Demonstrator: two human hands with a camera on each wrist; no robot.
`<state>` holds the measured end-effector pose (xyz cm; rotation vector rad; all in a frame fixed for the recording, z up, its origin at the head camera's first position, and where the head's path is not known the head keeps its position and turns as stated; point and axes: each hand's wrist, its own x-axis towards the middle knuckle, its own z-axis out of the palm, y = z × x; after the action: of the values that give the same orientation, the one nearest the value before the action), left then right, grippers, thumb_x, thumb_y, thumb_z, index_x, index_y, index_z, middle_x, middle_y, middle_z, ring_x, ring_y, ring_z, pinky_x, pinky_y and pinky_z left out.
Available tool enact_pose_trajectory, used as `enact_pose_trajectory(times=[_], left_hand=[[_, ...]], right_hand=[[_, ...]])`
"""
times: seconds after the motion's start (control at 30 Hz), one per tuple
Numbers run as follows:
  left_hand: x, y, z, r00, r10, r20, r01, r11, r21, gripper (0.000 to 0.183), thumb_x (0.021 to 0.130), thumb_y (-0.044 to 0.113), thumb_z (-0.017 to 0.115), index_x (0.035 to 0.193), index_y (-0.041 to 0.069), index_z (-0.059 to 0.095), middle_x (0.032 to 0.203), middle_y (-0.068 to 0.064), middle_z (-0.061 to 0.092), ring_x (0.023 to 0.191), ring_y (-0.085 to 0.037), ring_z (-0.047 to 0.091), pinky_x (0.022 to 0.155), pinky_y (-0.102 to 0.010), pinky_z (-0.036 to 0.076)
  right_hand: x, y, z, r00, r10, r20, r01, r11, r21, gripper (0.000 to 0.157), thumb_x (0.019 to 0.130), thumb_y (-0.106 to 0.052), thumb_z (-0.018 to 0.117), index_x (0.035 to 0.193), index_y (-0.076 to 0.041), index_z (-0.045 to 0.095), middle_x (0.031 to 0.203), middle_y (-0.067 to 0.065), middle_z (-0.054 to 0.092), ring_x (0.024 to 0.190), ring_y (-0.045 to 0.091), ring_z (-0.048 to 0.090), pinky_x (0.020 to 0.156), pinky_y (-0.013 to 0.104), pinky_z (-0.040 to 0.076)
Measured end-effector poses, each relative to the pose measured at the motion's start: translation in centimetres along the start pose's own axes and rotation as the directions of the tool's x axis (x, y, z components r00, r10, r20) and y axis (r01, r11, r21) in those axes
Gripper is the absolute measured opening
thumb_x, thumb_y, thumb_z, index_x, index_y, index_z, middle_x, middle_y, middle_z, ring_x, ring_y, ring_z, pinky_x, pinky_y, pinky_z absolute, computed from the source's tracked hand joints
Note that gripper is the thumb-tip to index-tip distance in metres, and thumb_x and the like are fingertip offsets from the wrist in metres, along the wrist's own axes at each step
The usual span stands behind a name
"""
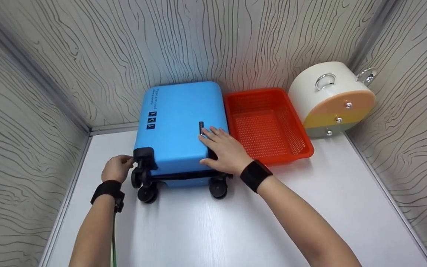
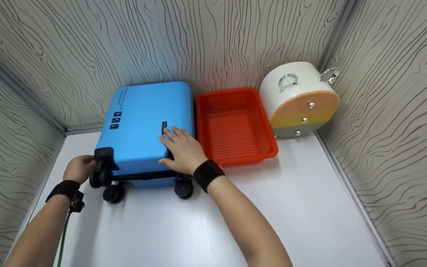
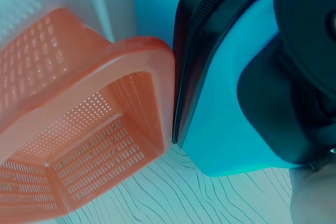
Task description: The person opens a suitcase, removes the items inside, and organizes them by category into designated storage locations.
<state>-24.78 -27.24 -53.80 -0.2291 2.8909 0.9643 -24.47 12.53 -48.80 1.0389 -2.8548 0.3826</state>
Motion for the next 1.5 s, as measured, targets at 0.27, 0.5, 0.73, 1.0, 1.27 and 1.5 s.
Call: enact_pose_trajectory(times=[0.27,0.5,0.73,1.0,1.27,1.5], left_hand=[[-1.0,1.5,-1.8,1.0,0.026,-0.011,-0.027,0.993,-0.111,0.056,0.11,0.023,0.041,0.158,-0.003,0.031,0.154,-0.031,0.04,0.141,-0.046,0.041,0.113,-0.056,0.037],[-5.0,8.6,-2.4,0.907,0.343,-0.244,-0.347,0.937,0.025,0.069,0.106,0.032,0.055,0.161,0.002,0.026,0.163,-0.025,0.028,0.151,-0.041,0.023,0.122,-0.055,0.017],[-7.8,13.8,2.9,0.786,0.618,-0.004,-0.557,0.711,0.429,0.099,0.092,0.045,0.075,0.162,0.002,0.021,0.167,-0.019,0.02,0.154,-0.038,0.013,0.123,-0.056,0.006],[-7.3,13.6,8.4,0.801,0.597,-0.04,-0.462,0.66,0.592,0.117,0.08,0.054,0.085,0.164,0.008,0.018,0.168,-0.017,0.018,0.155,-0.036,0.013,0.124,-0.052,0.006],[-6.8,12.3,9.3,0.727,0.68,-0.094,-0.449,0.575,0.684,0.115,0.078,0.052,0.087,0.162,0.008,0.023,0.166,-0.018,0.024,0.153,-0.036,0.021,0.124,-0.05,0.013],[-6.6,12.2,9.4,0.716,0.689,-0.108,-0.467,0.588,0.661,0.116,0.077,0.054,0.087,0.162,0.007,0.023,0.166,-0.017,0.025,0.153,-0.036,0.021,0.124,-0.049,0.013]], right_hand=[[0.0,-0.2,0.2,1.0,0.008,-0.003,-0.008,0.996,0.092,0.081,0.101,-0.061,0.052,0.163,-0.017,0.025,0.17,0.006,0.017,0.157,0.025,0.008,0.125,0.04,0.001],[-0.6,0.5,0.5,0.995,0.062,-0.077,-0.028,0.922,0.386,0.062,0.11,-0.048,0.036,0.16,-0.012,0.033,0.169,0.007,0.02,0.157,0.025,0.006,0.125,0.04,-0.002],[-1.7,1.3,0.7,0.973,0.2,-0.114,-0.058,0.695,0.717,0.054,0.114,-0.035,0.028,0.158,-0.004,0.036,0.169,0.009,0.02,0.157,0.024,0.004,0.125,0.045,0.001],[-3.2,1.8,1.3,0.935,0.351,-0.053,-0.105,0.417,0.903,0.063,0.113,-0.045,0.019,0.163,-0.007,0.023,0.171,0.007,0.012,0.156,0.021,0.005,0.125,0.044,0.004],[-4.6,1.3,3.6,0.843,0.52,0.136,-0.331,0.303,0.894,0.081,0.107,-0.062,0.012,0.164,-0.005,0.011,0.17,0.012,0.008,0.156,0.027,0.004,0.125,0.046,0.004],[-4.3,0.2,4.0,0.83,0.545,0.118,-0.277,0.219,0.936,0.086,0.104,-0.068,0.013,0.164,-0.007,0.013,0.171,0.01,0.008,0.156,0.024,0.004,0.125,0.047,0.003]])
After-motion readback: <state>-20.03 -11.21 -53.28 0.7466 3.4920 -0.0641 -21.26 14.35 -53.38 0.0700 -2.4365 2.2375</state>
